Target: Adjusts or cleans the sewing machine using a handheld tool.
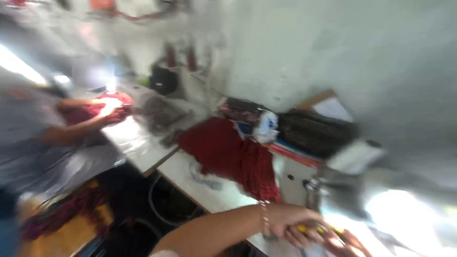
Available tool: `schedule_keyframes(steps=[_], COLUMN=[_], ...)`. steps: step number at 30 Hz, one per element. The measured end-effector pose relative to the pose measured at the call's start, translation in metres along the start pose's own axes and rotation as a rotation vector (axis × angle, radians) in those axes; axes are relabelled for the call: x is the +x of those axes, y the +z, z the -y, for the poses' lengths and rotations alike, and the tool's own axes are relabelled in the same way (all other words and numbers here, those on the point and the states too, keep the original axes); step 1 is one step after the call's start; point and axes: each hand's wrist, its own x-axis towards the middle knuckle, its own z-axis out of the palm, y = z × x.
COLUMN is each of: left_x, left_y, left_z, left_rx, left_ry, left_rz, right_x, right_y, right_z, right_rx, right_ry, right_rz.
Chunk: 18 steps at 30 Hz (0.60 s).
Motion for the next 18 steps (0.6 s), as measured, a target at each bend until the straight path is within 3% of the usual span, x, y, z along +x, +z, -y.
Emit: schedule_keyframes(steps=[3, 6, 9, 18], left_x=[0.0, 0.002, 0.004, 0.009], left_y=[0.0, -0.006, -0.007, -0.011], left_z=[0.008, 0.018, 0.019, 0.016], left_rx=[-0.082, -0.135, -0.148, -0.177], left_ry=[-0.007, 0.017, -0.02, -0.043], left_rz=[0.106, 0.244, 0.245, 0.308], right_x=[-0.005, -0.004, 0.001, 0.0], right_y=[0.015, 0.012, 0.014, 0.019], right_z=[0.003, 0.008, 0.014, 0.02], right_rx=[-0.024, 0.009, 0.109, 0.183], right_ry=[0.08, 0.141, 0.184, 0.149], right_rz=[-0.234, -0.2, -0.321, -0.38])
